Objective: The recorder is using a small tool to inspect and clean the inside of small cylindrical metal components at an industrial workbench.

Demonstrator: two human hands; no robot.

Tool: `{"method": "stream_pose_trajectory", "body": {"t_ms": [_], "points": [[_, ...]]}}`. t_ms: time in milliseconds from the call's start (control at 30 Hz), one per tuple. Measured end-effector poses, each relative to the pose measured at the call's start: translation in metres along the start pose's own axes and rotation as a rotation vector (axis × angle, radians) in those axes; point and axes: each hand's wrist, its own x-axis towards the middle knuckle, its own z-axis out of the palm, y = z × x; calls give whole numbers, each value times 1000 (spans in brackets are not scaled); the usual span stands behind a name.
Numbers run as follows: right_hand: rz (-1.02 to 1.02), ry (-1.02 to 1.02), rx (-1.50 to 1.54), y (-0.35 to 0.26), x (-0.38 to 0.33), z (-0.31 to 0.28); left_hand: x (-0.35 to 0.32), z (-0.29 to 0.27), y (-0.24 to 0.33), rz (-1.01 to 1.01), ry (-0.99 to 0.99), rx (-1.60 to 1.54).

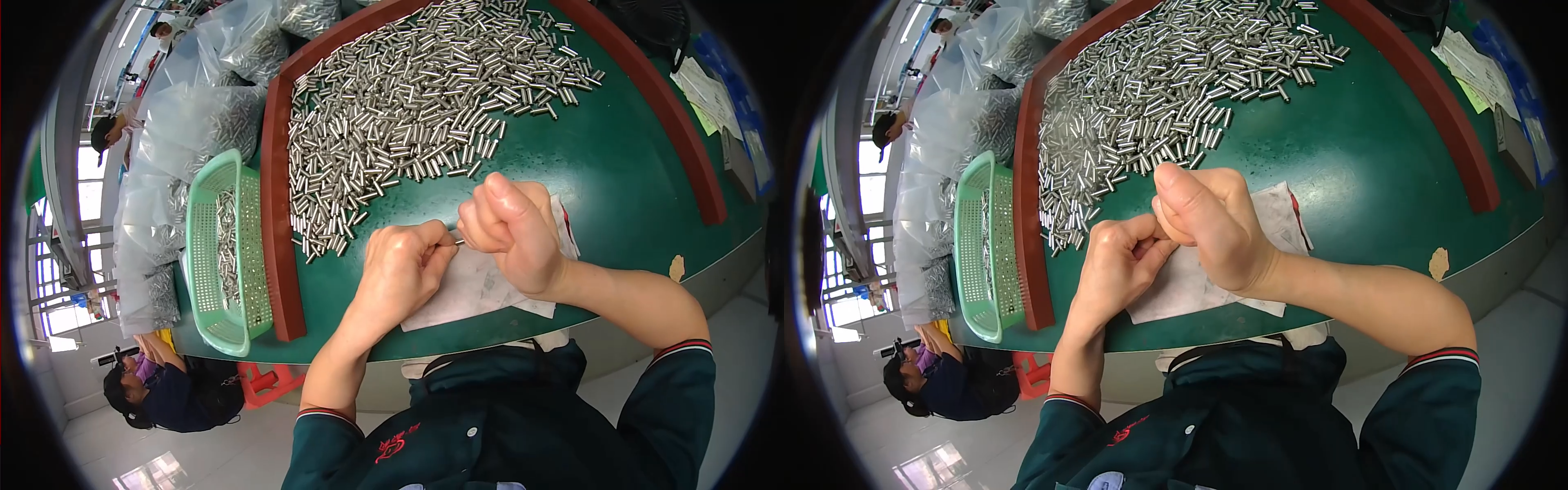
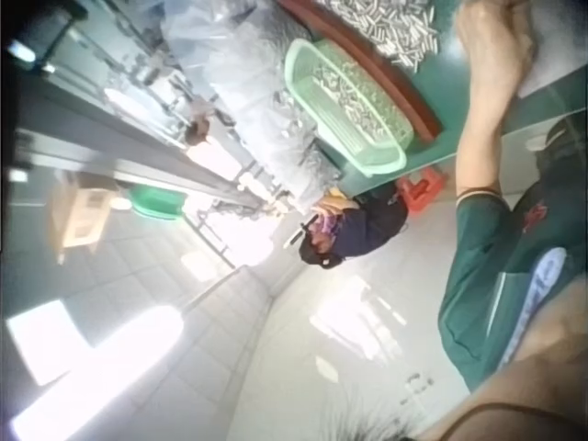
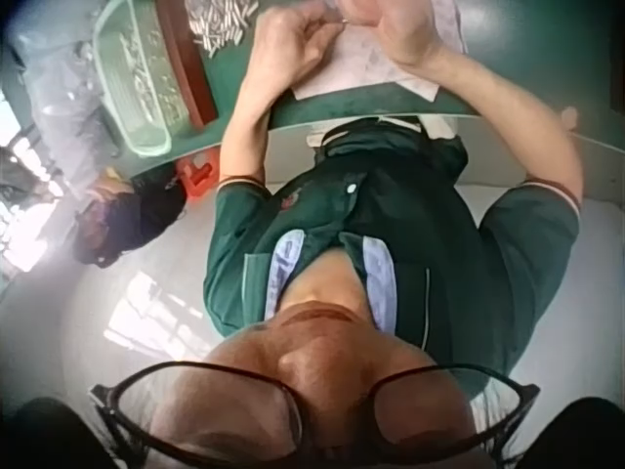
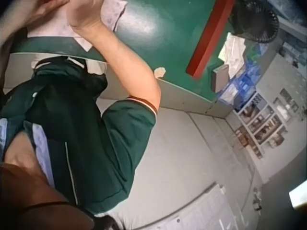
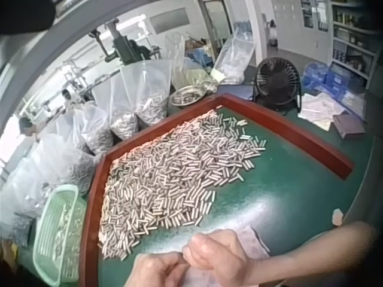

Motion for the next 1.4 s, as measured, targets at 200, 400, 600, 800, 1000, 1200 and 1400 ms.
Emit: {"method": "stream_pose_trajectory", "body": {"t_ms": [200, 400, 600, 800, 1000, 1200, 1400], "points": [[-38, 18, 28, 2, 6, -8, 3, -2, -5, -76, 2, -64], [-51, 20, 137, -4, 2, -11, 8, -14, -27, -304, -170, -1497], [-31, -2, 125, -1, 2, -9, 9, -7, -40, -297, -95, -1681], [-18, -15, 101, -3, 4, -11, 11, -9, -36, -317, -91, -1658], [-2, -16, 81, -5, 7, -9, 11, -17, -43, -320, -36, -1742], [4, -14, 79, -5, 7, -10, 9, -30, -56, -298, 257, -1396], [20, 3, 85, -5, 8, -9, 15, -16, -46, -160, 450, 31]]}}
